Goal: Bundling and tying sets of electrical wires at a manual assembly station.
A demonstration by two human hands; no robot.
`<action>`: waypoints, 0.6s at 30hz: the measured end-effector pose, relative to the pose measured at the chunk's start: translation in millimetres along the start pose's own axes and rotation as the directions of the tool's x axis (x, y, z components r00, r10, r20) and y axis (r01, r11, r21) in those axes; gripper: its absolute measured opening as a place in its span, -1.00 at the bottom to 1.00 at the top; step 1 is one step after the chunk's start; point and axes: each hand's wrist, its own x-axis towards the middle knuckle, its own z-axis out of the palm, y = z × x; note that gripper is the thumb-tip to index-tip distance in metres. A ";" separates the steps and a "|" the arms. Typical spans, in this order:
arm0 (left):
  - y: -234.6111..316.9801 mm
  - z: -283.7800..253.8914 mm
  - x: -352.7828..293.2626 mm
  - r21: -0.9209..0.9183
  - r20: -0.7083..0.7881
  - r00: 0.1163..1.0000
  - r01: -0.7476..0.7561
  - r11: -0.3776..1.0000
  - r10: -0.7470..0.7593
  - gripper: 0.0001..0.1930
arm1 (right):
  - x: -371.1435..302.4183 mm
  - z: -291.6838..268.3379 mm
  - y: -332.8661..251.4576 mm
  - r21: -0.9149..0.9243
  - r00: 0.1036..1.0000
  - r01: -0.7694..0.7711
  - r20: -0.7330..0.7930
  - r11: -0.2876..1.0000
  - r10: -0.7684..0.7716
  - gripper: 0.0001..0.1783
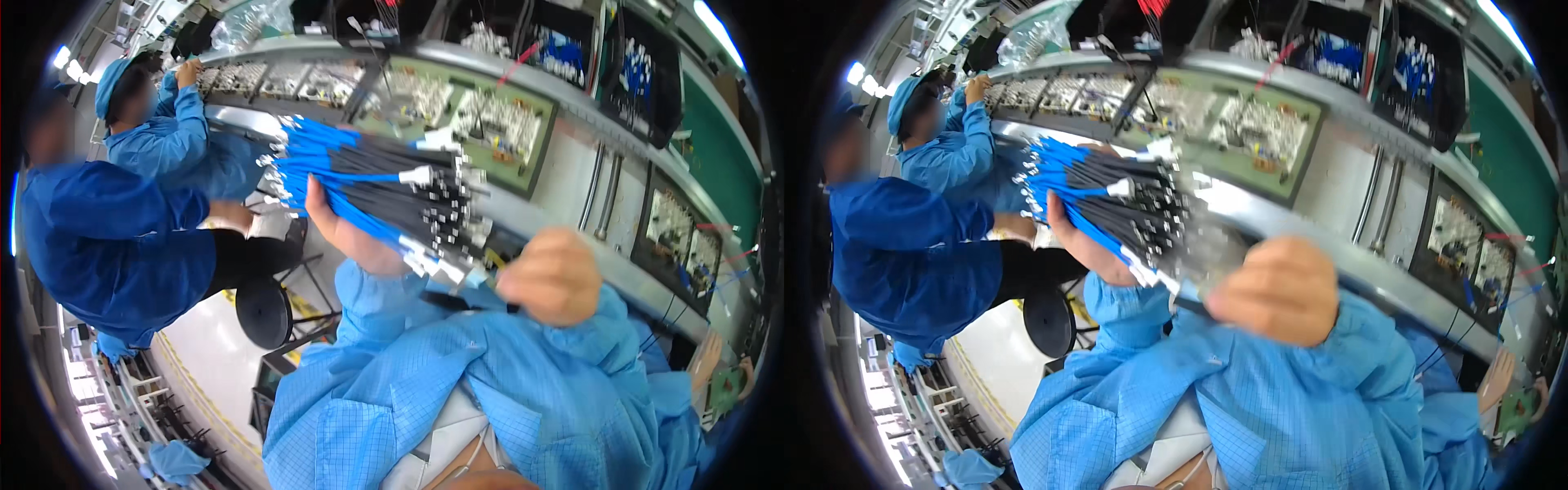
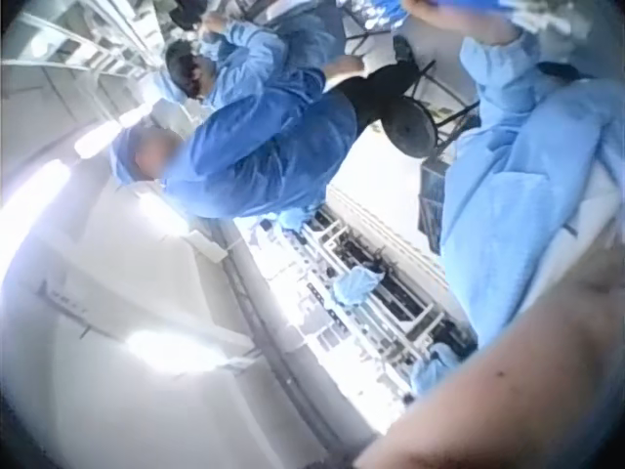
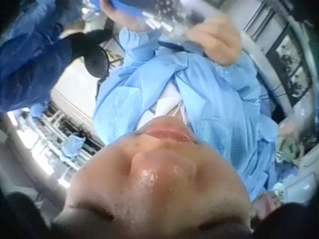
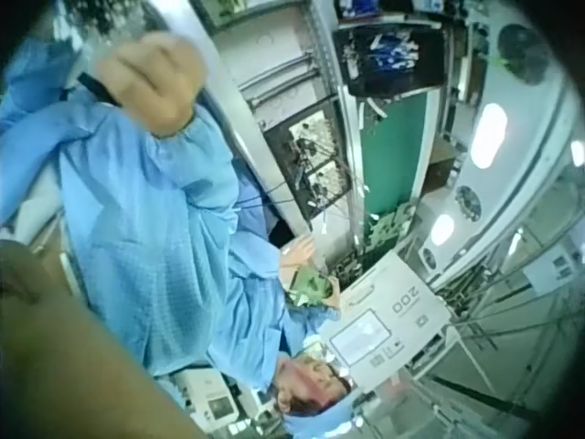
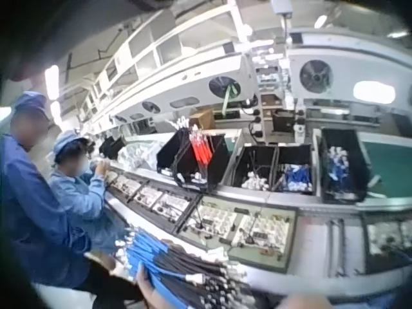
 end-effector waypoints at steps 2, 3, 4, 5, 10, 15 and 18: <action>8.2 -4.2 -2.5 0.133 -0.179 0.980 -0.064 0.989 0.088 -0.49 | 3.9 -0.4 2.2 -0.019 0.988 0.071 0.140 0.997 -0.068 -0.86; 7.9 -21.5 -1.4 0.107 -0.207 0.973 -0.080 0.991 0.101 -0.53 | -3.5 3.2 3.8 -0.071 0.984 -0.112 0.133 0.991 0.120 -0.87; 6.2 -18.3 -2.3 0.049 -0.275 0.961 0.031 0.998 -0.016 -0.54 | -16.8 4.6 10.1 -0.142 0.946 -0.294 0.096 0.945 0.309 -0.87; 2.6 -19.2 -1.7 0.143 -0.337 0.941 0.007 0.990 0.042 -0.51 | -30.3 2.3 20.2 -0.121 0.949 -0.300 0.067 0.946 0.309 -0.90; 4.6 -2.8 -5.2 -0.096 -0.127 0.991 0.023 0.995 -0.036 -0.48 | 8.7 -21.5 -3.7 -0.124 0.987 -0.157 -0.063 0.980 0.150 -0.94; 16.9 -4.7 -9.0 -0.153 -0.132 0.988 -0.096 0.984 0.076 -0.41 | 102.4 -54.7 5.0 -0.233 0.851 -0.040 -0.518 0.972 -0.089 -0.84; 30.4 -9.3 -19.5 -0.113 -0.143 0.987 -0.090 0.989 0.074 -0.39 | 231.8 -82.9 23.6 -0.308 0.904 -0.196 -0.424 0.931 0.050 -0.45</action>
